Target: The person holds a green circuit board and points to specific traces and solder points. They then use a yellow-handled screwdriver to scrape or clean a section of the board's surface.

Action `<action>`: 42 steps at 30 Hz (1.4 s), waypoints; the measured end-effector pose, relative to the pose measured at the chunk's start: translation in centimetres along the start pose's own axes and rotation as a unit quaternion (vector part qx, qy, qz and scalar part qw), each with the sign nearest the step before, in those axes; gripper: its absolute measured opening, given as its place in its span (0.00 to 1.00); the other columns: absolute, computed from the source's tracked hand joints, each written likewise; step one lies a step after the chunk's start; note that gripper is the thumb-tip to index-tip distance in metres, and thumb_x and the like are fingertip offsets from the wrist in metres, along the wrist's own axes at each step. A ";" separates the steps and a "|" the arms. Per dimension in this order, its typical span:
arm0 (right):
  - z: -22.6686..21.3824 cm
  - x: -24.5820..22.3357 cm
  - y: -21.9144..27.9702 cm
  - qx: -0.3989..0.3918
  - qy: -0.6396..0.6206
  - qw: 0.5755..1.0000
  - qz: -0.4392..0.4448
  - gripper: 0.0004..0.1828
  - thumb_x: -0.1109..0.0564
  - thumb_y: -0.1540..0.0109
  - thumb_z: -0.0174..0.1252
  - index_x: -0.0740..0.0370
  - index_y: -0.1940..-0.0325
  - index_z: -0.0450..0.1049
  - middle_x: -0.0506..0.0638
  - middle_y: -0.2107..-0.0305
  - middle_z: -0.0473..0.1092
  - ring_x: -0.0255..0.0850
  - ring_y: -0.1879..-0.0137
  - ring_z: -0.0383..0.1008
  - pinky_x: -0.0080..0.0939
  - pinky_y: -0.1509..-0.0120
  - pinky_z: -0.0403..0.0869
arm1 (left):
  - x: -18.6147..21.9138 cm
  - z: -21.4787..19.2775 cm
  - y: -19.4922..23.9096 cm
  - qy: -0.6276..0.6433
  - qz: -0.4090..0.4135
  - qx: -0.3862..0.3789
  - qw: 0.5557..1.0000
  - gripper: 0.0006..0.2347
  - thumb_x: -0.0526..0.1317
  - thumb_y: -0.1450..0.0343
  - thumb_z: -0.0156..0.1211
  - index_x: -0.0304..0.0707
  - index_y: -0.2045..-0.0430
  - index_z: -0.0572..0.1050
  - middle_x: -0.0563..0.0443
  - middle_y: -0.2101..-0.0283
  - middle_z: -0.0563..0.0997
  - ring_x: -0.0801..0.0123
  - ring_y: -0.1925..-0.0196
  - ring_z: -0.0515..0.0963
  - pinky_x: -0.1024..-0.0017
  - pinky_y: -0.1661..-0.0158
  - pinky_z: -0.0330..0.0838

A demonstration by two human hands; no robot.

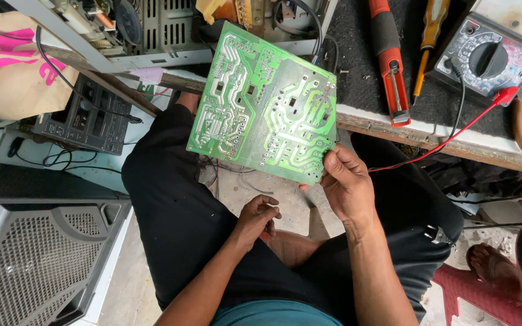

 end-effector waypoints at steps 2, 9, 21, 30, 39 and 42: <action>-0.2 0.1 0.0 0.002 0.000 1.000 0.000 0.10 0.59 0.33 0.58 0.71 0.58 0.76 0.52 0.76 0.70 0.38 0.70 0.79 0.39 0.61 0.83 | 0.0 0.0 0.0 -0.001 0.001 0.001 1.000 0.10 0.32 0.29 0.61 0.29 0.56 0.75 0.35 0.67 0.82 0.66 0.81 0.79 0.71 0.82 0.80; 0.4 -0.5 0.2 0.002 0.002 1.000 0.000 0.09 0.59 0.33 0.58 0.71 0.59 0.76 0.51 0.77 0.70 0.38 0.71 0.79 0.38 0.62 0.83 | 0.9 0.6 0.6 -0.022 0.006 0.002 1.000 0.10 0.32 0.29 0.62 0.29 0.55 0.77 0.37 0.69 0.80 0.69 0.84 0.77 0.72 0.84 0.78; 0.3 -0.5 0.3 -0.004 0.016 1.000 0.003 0.11 0.58 0.33 0.58 0.72 0.56 0.77 0.51 0.78 0.68 0.39 0.71 0.78 0.37 0.61 0.82 | 0.2 0.6 0.4 -0.049 -0.002 -0.009 0.999 0.11 0.33 0.29 0.62 0.31 0.53 0.77 0.38 0.68 0.81 0.70 0.82 0.77 0.73 0.83 0.78; 0.0 -0.3 0.2 -0.003 0.017 1.000 0.008 0.11 0.58 0.33 0.58 0.72 0.55 0.77 0.51 0.77 0.69 0.39 0.71 0.78 0.36 0.61 0.82 | 0.7 0.8 0.7 -0.072 0.008 -0.020 0.997 0.11 0.33 0.28 0.60 0.31 0.52 0.77 0.39 0.67 0.82 0.70 0.82 0.78 0.73 0.82 0.79; -2.5 1.4 -0.5 -0.002 0.022 1.000 0.005 0.11 0.58 0.33 0.58 0.72 0.56 0.77 0.50 0.78 0.68 0.38 0.71 0.78 0.35 0.61 0.81 | 1.2 1.2 1.2 -0.068 -0.005 -0.014 0.998 0.12 0.33 0.29 0.61 0.30 0.52 0.76 0.40 0.68 0.82 0.70 0.84 0.77 0.74 0.83 0.79; -4.9 3.0 -1.2 -0.004 0.024 1.000 0.004 0.11 0.58 0.33 0.58 0.72 0.55 0.77 0.50 0.78 0.68 0.38 0.70 0.78 0.35 0.60 0.82 | 0.8 1.0 0.8 -0.067 -0.003 -0.012 0.998 0.12 0.32 0.29 0.61 0.30 0.52 0.76 0.39 0.68 0.82 0.70 0.84 0.77 0.74 0.83 0.79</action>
Point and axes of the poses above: each hand's wrist, its own y-axis away from the middle knuckle, its own z-axis out of the palm, x = y × z, the point moved 6 cm from there along -y, towards the middle knuckle
